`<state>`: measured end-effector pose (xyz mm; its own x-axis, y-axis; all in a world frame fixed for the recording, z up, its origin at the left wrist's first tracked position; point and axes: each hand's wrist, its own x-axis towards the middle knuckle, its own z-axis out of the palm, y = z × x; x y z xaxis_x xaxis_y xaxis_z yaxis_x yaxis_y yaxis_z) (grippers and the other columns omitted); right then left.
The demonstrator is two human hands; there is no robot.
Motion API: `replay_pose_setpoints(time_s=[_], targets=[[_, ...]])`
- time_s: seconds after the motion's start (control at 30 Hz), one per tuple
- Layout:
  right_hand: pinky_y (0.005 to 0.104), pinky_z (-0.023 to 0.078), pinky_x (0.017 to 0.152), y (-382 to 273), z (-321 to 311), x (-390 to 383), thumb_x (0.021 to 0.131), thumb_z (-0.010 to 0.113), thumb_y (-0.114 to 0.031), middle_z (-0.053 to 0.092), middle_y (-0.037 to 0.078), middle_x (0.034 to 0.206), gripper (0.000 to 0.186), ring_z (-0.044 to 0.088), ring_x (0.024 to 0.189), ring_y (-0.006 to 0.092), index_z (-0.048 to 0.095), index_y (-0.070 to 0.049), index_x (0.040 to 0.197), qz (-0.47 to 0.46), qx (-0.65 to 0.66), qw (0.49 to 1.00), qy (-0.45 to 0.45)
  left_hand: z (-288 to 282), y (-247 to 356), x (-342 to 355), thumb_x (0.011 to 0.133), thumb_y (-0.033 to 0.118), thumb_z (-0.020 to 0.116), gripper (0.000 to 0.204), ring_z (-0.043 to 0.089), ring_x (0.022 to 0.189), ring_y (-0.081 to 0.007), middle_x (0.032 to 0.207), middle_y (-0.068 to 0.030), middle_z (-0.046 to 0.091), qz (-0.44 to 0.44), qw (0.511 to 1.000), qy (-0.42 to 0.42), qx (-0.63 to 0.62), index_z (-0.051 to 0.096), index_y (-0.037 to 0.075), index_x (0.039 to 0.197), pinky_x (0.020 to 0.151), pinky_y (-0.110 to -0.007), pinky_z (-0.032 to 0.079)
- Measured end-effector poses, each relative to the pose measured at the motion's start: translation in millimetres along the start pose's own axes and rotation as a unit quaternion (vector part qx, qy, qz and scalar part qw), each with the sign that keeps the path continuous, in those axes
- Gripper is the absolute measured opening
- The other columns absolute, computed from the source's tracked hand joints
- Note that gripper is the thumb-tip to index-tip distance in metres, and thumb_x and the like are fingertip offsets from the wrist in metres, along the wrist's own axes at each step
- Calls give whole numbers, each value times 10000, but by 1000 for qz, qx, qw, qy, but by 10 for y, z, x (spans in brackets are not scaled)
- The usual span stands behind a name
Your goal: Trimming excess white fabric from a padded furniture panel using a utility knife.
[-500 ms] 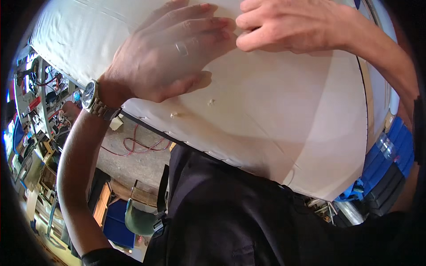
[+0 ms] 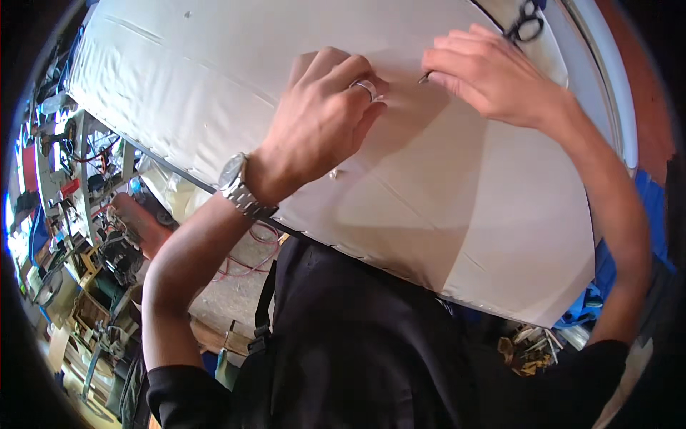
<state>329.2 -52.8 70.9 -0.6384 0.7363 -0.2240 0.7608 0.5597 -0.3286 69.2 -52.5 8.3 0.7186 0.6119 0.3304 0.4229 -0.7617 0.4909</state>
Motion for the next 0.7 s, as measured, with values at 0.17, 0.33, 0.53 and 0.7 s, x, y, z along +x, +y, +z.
replay_pose_setpoints(time_s=[0.17, 0.33, 0.53, 0.7], targets=[[499, 477, 938, -224, 88, -28, 972, 607, -175, 696, 175, 1083, 204, 618, 1113, 372, 633, -10, 1088, 176, 144, 973, -43, 24, 56, 126, 840, 63, 705, 105, 593, 954, -266, 950, -37, 654, -10, 999, -34, 24, 704, 87, 942, 876, -398, 459], [494, 513, 890, -218, 251, 57, 949, 617, -144, 714, 204, 1012, 204, 663, 998, 415, 665, -12, 1097, 136, 150, 978, 41, 40, 28, 93, 837, 0, 641, 133, 571, 902, -294, 893, -66, 616, 2, 1000, -18, 11, 666, 77, 944, 820, -413, 462], [457, 508, 871, -247, 125, 313, 895, 694, -154, 741, 155, 1025, 202, 674, 1023, 363, 680, -24, 1049, 151, 132, 977, -79, 34, -15, 97, 851, 10, 645, 90, 558, 869, -323, 903, -89, 604, 16, 1000, -19, -10, 628, 62, 923, 787, -427, 473], [453, 517, 834, -232, 89, 440, 884, 684, -135, 746, 148, 967, 185, 688, 961, 363, 688, -25, 1033, 125, 126, 977, -119, 44, -19, 60, 853, 17, 649, 92, 563, 891, -316, 928, -86, 604, 15, 1000, -12, -13, 636, 62, 933, 781, -424, 472]])
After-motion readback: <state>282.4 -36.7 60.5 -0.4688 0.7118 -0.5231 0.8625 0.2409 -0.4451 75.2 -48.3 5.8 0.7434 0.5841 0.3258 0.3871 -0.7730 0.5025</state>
